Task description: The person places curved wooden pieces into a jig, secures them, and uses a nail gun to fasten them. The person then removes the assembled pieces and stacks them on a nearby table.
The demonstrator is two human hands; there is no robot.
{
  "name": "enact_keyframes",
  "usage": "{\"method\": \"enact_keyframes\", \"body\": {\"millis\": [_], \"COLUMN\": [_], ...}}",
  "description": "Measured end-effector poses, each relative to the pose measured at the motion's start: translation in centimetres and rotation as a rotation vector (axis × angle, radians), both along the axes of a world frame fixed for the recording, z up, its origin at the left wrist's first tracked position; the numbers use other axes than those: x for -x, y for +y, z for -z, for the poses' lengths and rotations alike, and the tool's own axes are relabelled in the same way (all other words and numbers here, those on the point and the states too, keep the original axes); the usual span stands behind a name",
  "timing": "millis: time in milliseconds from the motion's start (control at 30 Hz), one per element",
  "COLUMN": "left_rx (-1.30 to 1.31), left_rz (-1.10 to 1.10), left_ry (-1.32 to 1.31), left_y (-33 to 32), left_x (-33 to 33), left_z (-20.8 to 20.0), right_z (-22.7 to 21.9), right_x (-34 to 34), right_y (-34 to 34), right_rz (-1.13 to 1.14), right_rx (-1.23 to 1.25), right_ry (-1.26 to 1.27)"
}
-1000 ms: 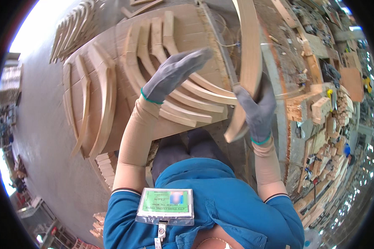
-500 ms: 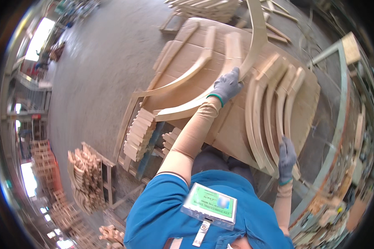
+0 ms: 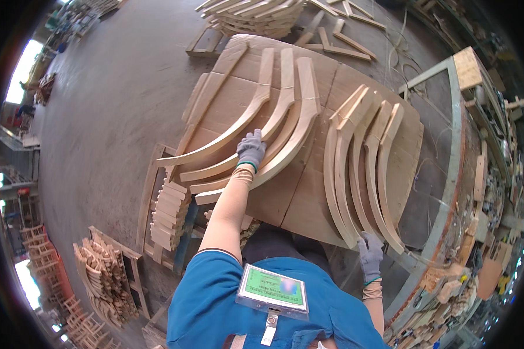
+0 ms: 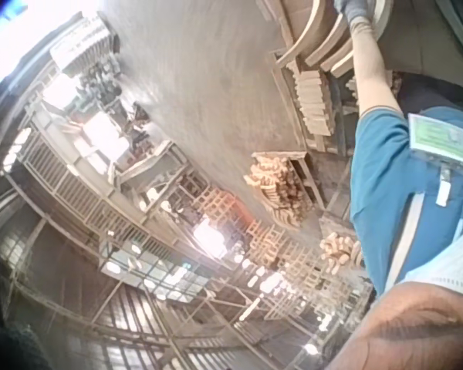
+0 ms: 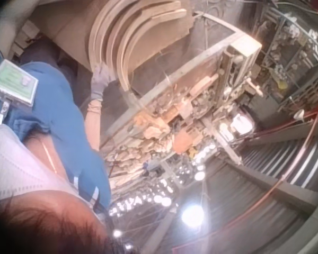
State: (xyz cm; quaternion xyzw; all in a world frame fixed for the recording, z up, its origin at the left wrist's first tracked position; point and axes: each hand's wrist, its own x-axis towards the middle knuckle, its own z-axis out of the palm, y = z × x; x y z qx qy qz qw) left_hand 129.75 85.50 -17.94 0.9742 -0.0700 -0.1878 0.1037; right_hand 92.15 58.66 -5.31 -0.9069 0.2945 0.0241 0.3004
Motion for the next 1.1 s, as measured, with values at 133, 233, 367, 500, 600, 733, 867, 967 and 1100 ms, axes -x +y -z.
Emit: {"method": "enact_keyframes", "body": {"millis": [133, 233, 367, 500, 600, 733, 867, 967, 1100], "left_rx": [-0.053, -0.111, 0.027, 0.175, 0.248, 0.33, 0.372, 0.312, 0.274], "left_rz": [-0.055, -0.139, 0.059, 0.297, 0.516, 0.646, 0.77, 0.897, 1.036], "left_ry": [0.017, 0.023, -0.065, -0.324, -0.306, -0.271, -0.232, -0.139, -0.147], "left_y": [0.4, 0.1, -3.6, -6.5, -8.5, -10.3, -10.7, -10.7, -11.9], "left_x": [0.8, 1.8, 5.3, 13.2, 19.8, 28.4, 36.2, 41.2, 46.7], "left_z": [0.4, -0.5, -5.9, -6.4, -7.1, -7.1, -7.9, -8.5, -7.7], "right_z": [-0.6, -1.2, -0.8, -0.9, -1.1, -0.2, 0.4, 0.6, 1.3], "right_x": [1.8, 4.3, 9.1, 12.9, 16.3, 23.8, 32.5, 38.9, 46.3], "right_y": [1.6, 2.4, 3.5, 3.9, 4.5, 5.4, 7.4, 9.6, 12.7], "right_rz": [0.029, 0.09, 0.203, 0.164, 0.198, 0.254, 0.401, 0.531, 0.65], "right_rx": [-0.002, -0.005, -0.042, -0.039, -0.003, 0.052, 0.059, 0.043, 0.14], "right_ry": [0.018, 0.04, 0.009, 0.063, 0.04, -0.017, -0.059, -0.065, -0.105]}}
